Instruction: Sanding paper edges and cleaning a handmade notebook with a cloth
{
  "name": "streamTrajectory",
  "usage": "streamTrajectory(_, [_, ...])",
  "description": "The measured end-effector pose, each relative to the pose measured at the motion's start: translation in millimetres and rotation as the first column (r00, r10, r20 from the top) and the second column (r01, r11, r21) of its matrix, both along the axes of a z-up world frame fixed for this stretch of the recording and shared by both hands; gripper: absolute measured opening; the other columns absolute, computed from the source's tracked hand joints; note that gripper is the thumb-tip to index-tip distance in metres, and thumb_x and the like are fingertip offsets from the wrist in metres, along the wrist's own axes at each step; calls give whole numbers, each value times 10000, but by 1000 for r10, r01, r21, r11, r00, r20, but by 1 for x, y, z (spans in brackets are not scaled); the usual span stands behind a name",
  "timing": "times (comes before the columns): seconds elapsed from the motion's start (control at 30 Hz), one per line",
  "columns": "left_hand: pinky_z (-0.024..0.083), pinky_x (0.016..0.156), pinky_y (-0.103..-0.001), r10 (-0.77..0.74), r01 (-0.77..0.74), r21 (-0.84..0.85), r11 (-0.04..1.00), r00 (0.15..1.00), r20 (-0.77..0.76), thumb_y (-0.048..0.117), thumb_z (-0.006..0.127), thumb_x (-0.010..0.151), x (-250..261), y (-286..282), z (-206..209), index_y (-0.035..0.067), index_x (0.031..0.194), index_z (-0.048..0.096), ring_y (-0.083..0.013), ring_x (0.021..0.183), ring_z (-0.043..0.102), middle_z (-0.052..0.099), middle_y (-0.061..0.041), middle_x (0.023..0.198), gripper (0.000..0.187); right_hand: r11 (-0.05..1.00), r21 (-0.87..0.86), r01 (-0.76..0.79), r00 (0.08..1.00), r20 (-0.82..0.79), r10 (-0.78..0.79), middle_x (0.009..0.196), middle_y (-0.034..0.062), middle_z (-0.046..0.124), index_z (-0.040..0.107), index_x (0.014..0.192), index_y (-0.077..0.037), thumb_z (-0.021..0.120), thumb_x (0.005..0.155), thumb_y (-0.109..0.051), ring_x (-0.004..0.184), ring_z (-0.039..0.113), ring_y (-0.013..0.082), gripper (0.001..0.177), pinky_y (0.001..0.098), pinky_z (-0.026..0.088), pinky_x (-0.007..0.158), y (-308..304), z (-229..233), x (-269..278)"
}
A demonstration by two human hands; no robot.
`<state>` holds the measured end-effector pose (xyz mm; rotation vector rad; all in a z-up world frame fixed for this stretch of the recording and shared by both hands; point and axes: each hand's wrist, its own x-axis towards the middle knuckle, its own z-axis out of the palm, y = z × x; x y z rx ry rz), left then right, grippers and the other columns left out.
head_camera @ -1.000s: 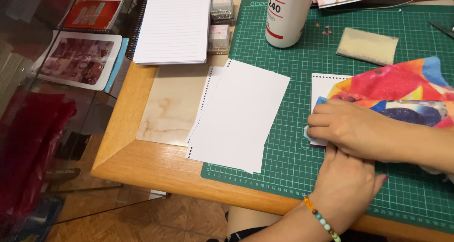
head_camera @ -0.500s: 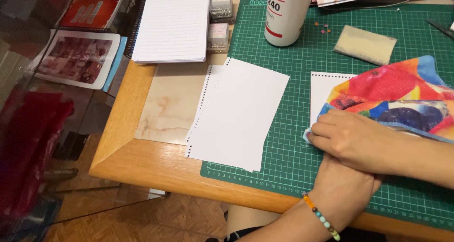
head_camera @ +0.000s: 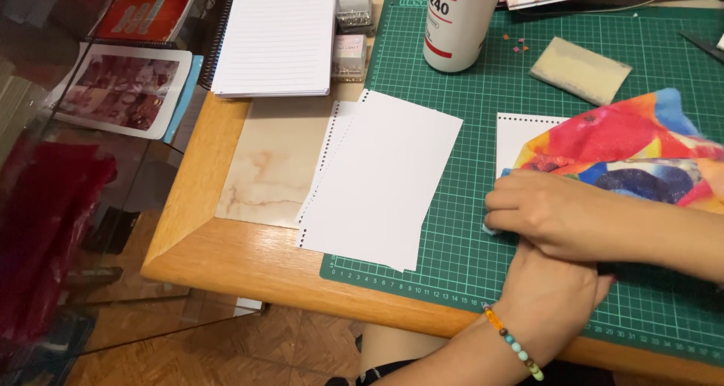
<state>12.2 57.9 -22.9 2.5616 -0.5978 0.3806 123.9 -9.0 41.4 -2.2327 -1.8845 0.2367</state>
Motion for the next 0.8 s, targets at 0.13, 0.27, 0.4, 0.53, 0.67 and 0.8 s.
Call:
streamTrajectory(0.13, [421, 1063, -505, -1, 1, -3, 1000, 1000, -8, 420, 650, 890, -1, -4, -3, 71, 1279, 765, -402, 1168, 629, 750, -179, 1157, 535, 999, -33, -28, 999, -25, 28, 850, 30, 586, 631, 873, -125, 554, 837, -135, 761, 545, 271, 86, 427, 437, 684, 7, 22, 3])
streamTrajectory(0.27, [428, 1036, -491, -23, 24, 55, 998, 999, -22, 474, 675, 883, -6, 4, 10, 26, 1117, 771, -348, 1089, 629, 726, -158, 1039, 515, 997, 54, -46, 968, -246, 58, 933, -22, 725, 714, 1032, -140, 409, 1043, -250, 865, 663, 192, 324, 392, 446, 756, -6, 48, 21])
streamTrajectory(0.4, [300, 1279, -534, 18, -14, -49, 999, 996, 89, 416, 681, 829, -8, 7, 19, -126, 1364, 599, -442, 1355, 483, 549, -308, 1407, 766, 983, 101, 154, 945, -306, -116, 981, -1, 767, 746, 1030, -142, 471, 1004, -223, 900, 714, 189, 289, 363, 500, 865, -24, 67, 32])
streamTrajectory(0.53, [310, 1248, -498, 32, -33, 19, 999, 996, 82, 395, 701, 835, -5, 5, 26, -90, 1281, 651, -425, 1278, 494, 570, -292, 1334, 661, 985, 65, 161, 951, -276, -137, 988, -1, 742, 732, 1031, -146, 512, 967, -161, 911, 698, 192, 229, 370, 466, 876, -22, 58, 32])
streamTrajectory(0.67, [357, 1160, -520, -9, 20, -146, 989, 997, 71, 286, 689, 862, 1, 15, 43, -91, 1101, 691, -443, 1173, 509, 609, -289, 1161, 447, 989, 82, 122, 979, -171, -107, 993, -8, 727, 713, 1048, -157, 565, 950, -146, 918, 680, 197, 177, 386, 461, 840, -23, 49, 30])
streamTrajectory(0.8, [402, 968, -548, -104, 126, -323, 938, 991, 86, 152, 610, 945, 7, 28, 60, -91, 1024, 650, -467, 978, 531, 586, -279, 1021, 259, 982, 142, 128, 989, -90, -116, 1031, 26, 708, 704, 1088, -129, 553, 909, -76, 898, 646, 240, 240, 408, 476, 798, -32, 61, 27])
